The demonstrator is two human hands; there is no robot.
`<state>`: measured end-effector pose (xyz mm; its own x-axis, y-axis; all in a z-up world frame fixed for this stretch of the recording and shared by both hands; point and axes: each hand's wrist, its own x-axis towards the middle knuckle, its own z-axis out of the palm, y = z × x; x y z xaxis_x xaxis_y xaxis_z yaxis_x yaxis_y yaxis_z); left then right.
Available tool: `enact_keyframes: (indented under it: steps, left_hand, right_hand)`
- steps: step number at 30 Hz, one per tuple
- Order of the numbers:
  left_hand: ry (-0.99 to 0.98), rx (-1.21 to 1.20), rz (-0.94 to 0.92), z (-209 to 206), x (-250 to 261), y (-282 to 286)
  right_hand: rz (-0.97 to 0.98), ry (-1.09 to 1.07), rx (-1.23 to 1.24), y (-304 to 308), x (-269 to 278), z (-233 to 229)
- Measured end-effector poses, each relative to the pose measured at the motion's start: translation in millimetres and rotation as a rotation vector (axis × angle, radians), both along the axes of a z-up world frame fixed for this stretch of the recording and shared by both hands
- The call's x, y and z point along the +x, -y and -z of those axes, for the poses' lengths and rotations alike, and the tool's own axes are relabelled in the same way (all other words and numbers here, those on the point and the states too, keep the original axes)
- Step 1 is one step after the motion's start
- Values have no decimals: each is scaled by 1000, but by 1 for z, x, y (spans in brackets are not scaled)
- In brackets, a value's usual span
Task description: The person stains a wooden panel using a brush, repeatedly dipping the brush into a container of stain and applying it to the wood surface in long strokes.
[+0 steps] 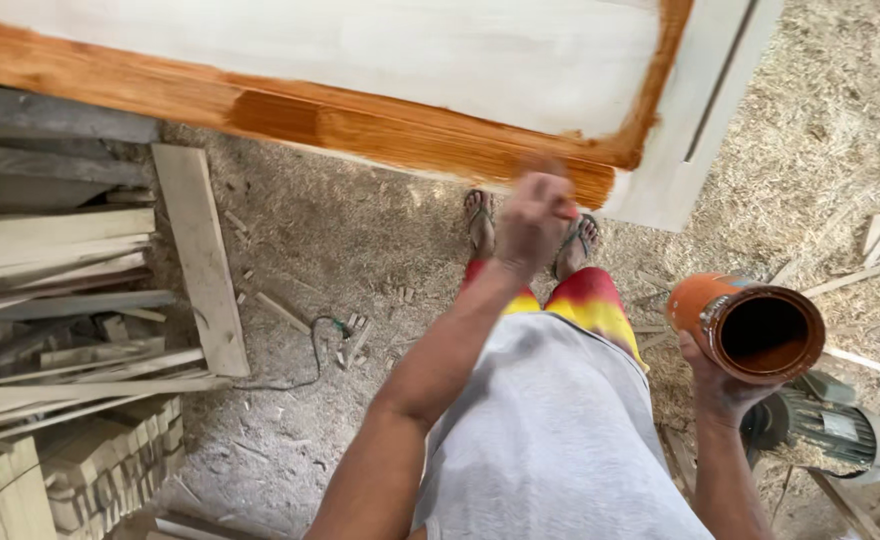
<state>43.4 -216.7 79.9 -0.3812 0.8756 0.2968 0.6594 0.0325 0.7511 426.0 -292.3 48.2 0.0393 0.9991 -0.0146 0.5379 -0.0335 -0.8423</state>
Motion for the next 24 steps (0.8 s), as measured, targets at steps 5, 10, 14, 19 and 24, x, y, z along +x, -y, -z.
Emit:
enact_keyframes:
  steps: [5,10,14,19,24]
  left_hand:
    - [41,-11,-92,7,-148,11]
    - [-180,-245,-542,-47,-330,45]
    - [404,-120,-499,-26,-185,20]
    - [816,-87,-255,-14,-6,-15]
    - [681,-38,-240,-5,27,-27]
  right_hand:
    - [-5,-213,82,0,-30,-16]
    - [89,-344,16,2,-68,-47]
    - [99,-257,39,2,-71,-53]
    - [91,-259,101,5,-55,-48]
    - [124,-213,75,8,-40,-47]
